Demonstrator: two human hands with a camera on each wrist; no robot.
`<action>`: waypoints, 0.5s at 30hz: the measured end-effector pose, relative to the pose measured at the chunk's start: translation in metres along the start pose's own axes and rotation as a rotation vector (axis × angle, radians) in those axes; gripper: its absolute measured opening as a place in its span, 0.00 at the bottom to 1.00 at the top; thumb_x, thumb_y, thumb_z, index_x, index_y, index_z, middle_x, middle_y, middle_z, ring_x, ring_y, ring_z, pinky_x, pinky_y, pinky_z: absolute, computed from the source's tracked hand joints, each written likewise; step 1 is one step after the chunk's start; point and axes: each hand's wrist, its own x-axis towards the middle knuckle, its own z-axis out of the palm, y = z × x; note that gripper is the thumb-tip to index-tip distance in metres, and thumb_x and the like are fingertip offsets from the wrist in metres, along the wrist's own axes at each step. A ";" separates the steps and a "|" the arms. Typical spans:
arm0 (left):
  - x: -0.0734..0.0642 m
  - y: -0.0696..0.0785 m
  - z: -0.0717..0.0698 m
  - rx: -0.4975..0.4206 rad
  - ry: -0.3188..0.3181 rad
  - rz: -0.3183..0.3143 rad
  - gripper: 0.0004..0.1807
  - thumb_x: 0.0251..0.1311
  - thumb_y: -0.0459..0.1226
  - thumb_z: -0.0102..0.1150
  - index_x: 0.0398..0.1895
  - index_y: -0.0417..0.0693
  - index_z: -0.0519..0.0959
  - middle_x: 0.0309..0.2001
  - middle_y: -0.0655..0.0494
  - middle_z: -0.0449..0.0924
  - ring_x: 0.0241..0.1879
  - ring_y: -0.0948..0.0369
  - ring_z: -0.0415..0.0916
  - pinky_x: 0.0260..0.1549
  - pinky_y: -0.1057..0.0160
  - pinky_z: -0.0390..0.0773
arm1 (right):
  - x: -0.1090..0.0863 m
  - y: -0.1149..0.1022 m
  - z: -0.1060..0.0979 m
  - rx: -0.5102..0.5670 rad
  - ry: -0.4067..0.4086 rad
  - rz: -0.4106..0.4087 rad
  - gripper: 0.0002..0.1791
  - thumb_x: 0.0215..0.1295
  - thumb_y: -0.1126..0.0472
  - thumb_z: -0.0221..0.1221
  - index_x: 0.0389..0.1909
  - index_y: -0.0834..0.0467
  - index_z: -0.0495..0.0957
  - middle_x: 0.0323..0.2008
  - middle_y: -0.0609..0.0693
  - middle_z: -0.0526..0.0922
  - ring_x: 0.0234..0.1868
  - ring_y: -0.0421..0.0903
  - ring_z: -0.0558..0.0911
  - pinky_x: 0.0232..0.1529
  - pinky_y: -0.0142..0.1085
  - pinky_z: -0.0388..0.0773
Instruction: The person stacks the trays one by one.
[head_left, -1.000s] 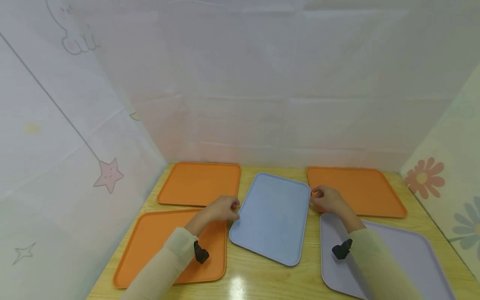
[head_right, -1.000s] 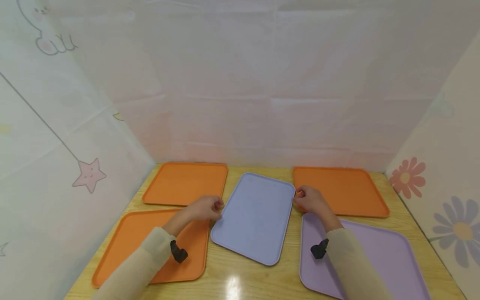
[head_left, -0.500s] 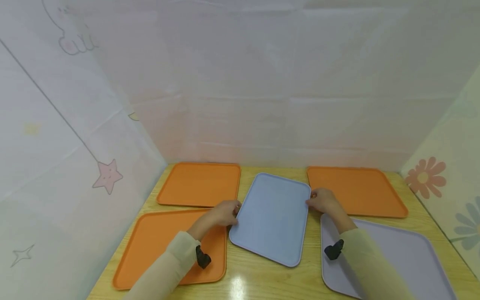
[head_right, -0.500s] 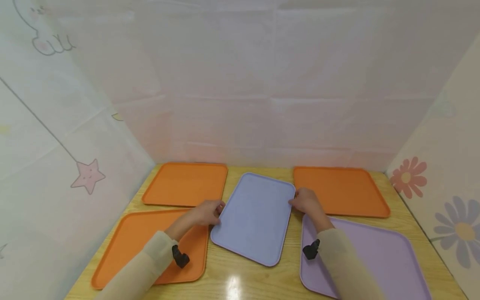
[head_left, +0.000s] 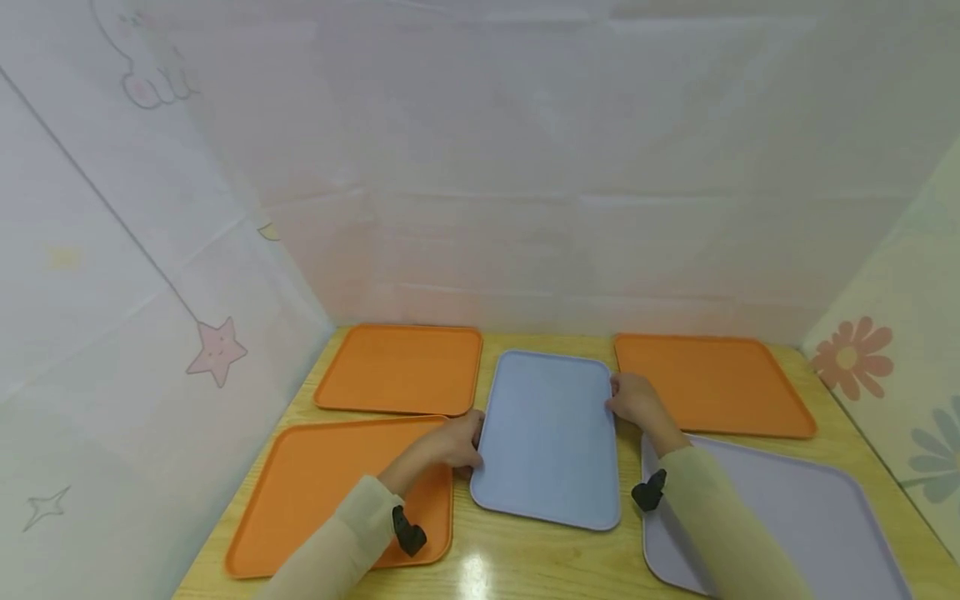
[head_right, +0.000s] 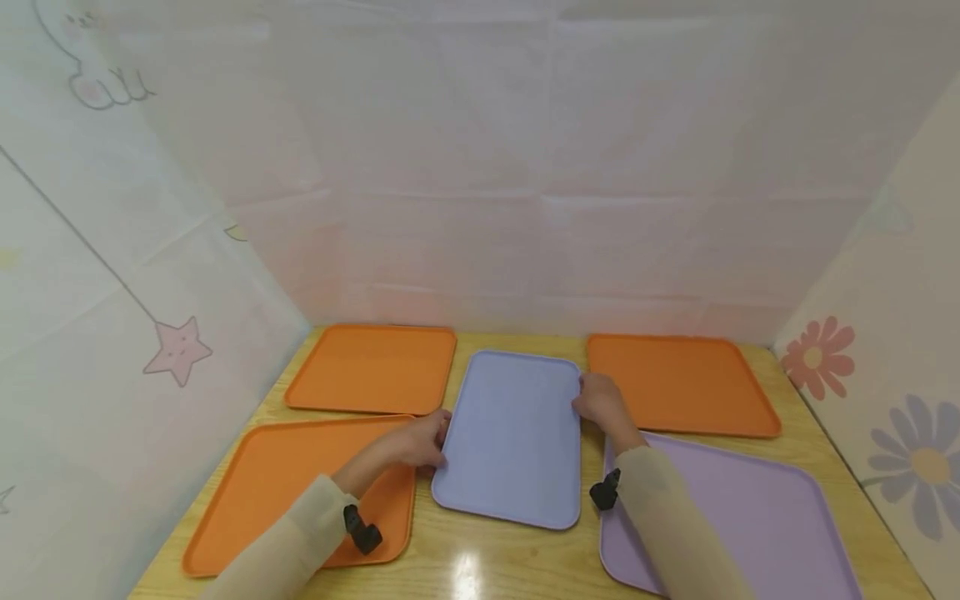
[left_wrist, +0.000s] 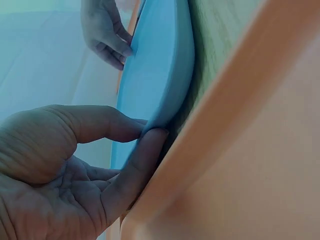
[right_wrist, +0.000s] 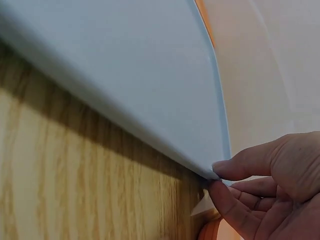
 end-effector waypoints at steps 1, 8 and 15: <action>0.000 0.000 0.002 -0.018 0.002 -0.002 0.41 0.51 0.22 0.66 0.68 0.25 0.59 0.31 0.49 0.74 0.23 0.55 0.81 0.22 0.58 0.84 | 0.001 -0.001 0.000 -0.002 -0.004 0.004 0.10 0.57 0.68 0.62 0.38 0.68 0.76 0.27 0.54 0.71 0.32 0.51 0.72 0.31 0.38 0.66; -0.004 0.000 0.013 -0.155 0.012 -0.032 0.49 0.50 0.22 0.67 0.74 0.25 0.50 0.35 0.47 0.75 0.20 0.57 0.81 0.21 0.59 0.84 | 0.009 -0.001 -0.002 -0.023 -0.011 0.008 0.23 0.56 0.69 0.61 0.54 0.73 0.76 0.32 0.56 0.74 0.37 0.53 0.74 0.36 0.40 0.70; -0.007 -0.001 0.020 -0.312 0.010 -0.047 0.51 0.50 0.19 0.64 0.75 0.26 0.46 0.39 0.44 0.76 0.22 0.55 0.82 0.23 0.57 0.86 | 0.011 0.000 -0.005 0.051 -0.038 0.036 0.32 0.58 0.68 0.65 0.63 0.75 0.71 0.41 0.59 0.78 0.43 0.55 0.75 0.47 0.46 0.76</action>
